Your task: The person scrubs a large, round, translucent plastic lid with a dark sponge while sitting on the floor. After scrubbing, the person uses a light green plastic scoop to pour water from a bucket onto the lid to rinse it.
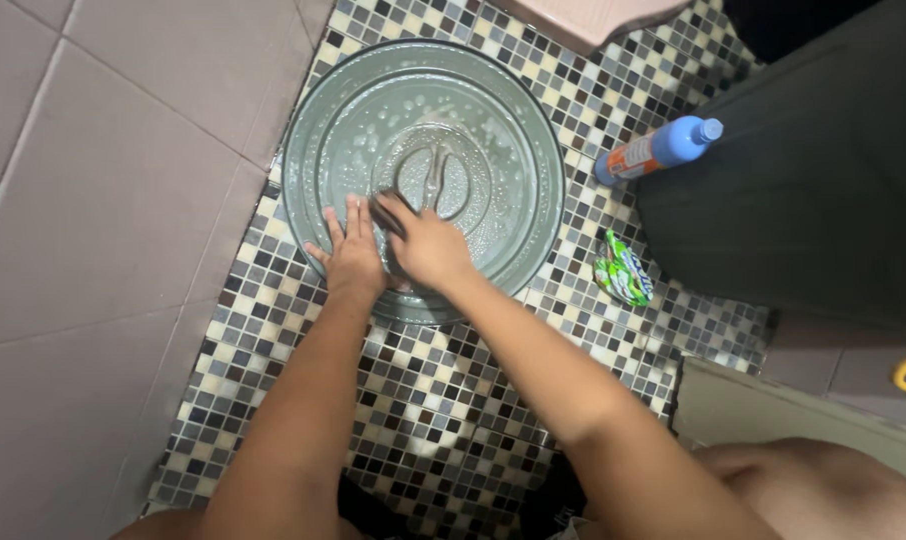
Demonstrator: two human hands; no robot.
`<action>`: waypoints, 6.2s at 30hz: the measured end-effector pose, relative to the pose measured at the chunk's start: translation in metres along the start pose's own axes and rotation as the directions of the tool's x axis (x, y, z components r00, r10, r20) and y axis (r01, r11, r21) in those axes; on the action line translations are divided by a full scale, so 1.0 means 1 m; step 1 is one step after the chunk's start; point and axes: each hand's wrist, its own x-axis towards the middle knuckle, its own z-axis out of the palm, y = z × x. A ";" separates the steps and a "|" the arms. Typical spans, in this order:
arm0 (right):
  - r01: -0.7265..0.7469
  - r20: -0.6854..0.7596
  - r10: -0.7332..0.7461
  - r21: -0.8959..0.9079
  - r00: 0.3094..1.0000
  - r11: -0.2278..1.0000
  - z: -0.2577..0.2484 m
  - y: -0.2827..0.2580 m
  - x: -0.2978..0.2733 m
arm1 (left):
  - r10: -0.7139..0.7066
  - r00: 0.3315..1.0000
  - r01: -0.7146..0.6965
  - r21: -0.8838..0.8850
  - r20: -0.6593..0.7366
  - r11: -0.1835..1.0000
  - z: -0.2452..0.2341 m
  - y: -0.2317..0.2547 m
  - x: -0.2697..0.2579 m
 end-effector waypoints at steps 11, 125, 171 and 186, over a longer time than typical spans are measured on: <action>-0.402 -0.476 0.404 0.112 0.781 0.909 -0.057 0.125 0.057 | -0.024 0.999 0.022 0.054 0.025 0.998 -0.006 0.010 -0.003; -0.367 -0.162 0.411 0.242 0.897 0.898 -0.045 0.082 0.103 | 0.060 0.996 -0.052 0.118 -0.066 0.992 0.005 -0.008 -0.004; -0.361 -0.294 0.403 0.188 0.867 0.913 -0.036 0.070 0.050 | 0.061 0.998 -0.059 0.121 -0.013 0.991 -0.001 0.003 -0.005; -0.078 -0.195 0.096 0.096 0.976 0.992 -0.046 0.064 0.134 | 0.051 0.999 -0.049 0.132 -0.009 0.990 -0.005 0.004 -0.003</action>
